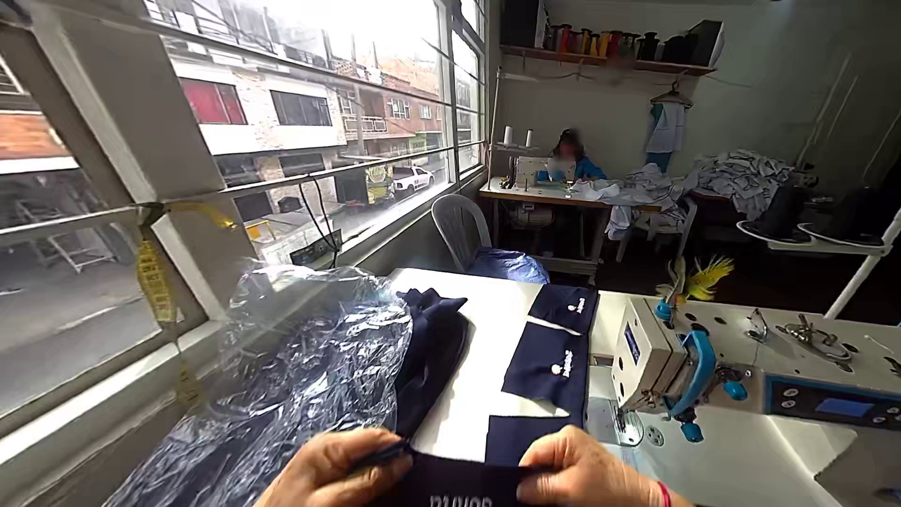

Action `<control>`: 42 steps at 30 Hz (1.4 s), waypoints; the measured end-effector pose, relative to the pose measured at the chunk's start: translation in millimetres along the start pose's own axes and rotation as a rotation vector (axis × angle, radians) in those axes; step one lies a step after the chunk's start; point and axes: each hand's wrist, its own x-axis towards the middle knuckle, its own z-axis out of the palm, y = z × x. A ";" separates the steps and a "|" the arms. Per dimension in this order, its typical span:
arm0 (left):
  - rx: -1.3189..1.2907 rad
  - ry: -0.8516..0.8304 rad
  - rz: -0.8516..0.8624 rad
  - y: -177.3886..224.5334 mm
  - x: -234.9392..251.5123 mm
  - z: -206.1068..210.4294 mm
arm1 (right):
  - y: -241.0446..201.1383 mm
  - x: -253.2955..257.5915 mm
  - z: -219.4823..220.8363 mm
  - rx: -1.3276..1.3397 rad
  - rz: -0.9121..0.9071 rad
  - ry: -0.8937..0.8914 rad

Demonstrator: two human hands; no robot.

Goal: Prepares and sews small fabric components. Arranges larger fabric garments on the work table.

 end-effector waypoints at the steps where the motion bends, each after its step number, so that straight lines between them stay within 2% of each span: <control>1: -0.006 0.052 -0.029 -4.9 1.0 0.9 | -1.6 2.2 -5.9 0.036 0.071 0.037; 3: -0.032 0.139 -0.138 -13.4 3.5 7.2 | -7.2 4.4 -16.1 0.095 0.169 0.138; 5: -0.093 0.099 -0.295 -9.8 6.5 8.0 | -9.3 2.8 -25.6 0.014 0.131 0.204; 7: -0.207 -0.031 -0.439 -8.4 11.0 1.2 | -12.5 -0.9 -36.7 -0.214 -0.039 0.208; 9: -0.272 -0.064 -0.526 -14.5 14.5 -2.9 | -21.9 -2.2 -46.9 -0.454 -0.252 0.157; 12: -0.130 0.028 -0.544 -19.0 27.6 3.7 | -48.2 -3.0 -52.9 -0.633 -0.457 -0.042; 15: -0.058 0.056 -0.457 -14.6 41.5 24.2 | -76.5 0.3 -42.0 -0.611 -0.537 -0.262; 17: -0.115 0.044 -0.365 -2.4 47.3 45.6 | -83.8 8.3 -33.1 -0.607 -0.554 -0.254; 21: -0.389 -0.107 -0.249 20.6 49.1 81.9 | -67.0 27.1 -29.7 -0.716 -0.469 0.037; 23: -0.466 -0.174 -0.210 23.4 47.8 89.8 | -58.8 28.8 -34.1 -0.715 -0.372 0.111; 26: -0.460 -0.229 -0.201 21.0 46.4 89.9 | -56.0 23.8 -40.8 -0.724 -0.264 0.103; 31: -0.410 -0.269 -0.243 19.7 50.0 90.2 | -53.8 19.3 -42.0 -0.658 -0.259 -0.022; 35: -0.342 -0.290 -0.178 19.0 53.0 93.5 | -54.1 19.9 -40.8 -0.740 -0.191 0.046; 40: -0.415 -0.350 -0.162 12.6 47.6 93.5 | -55.1 18.1 -35.4 -0.654 -0.011 0.043; 42: -0.374 -0.354 -0.139 13.4 45.9 92.7 | -55.2 19.0 -34.8 -0.612 -0.023 0.039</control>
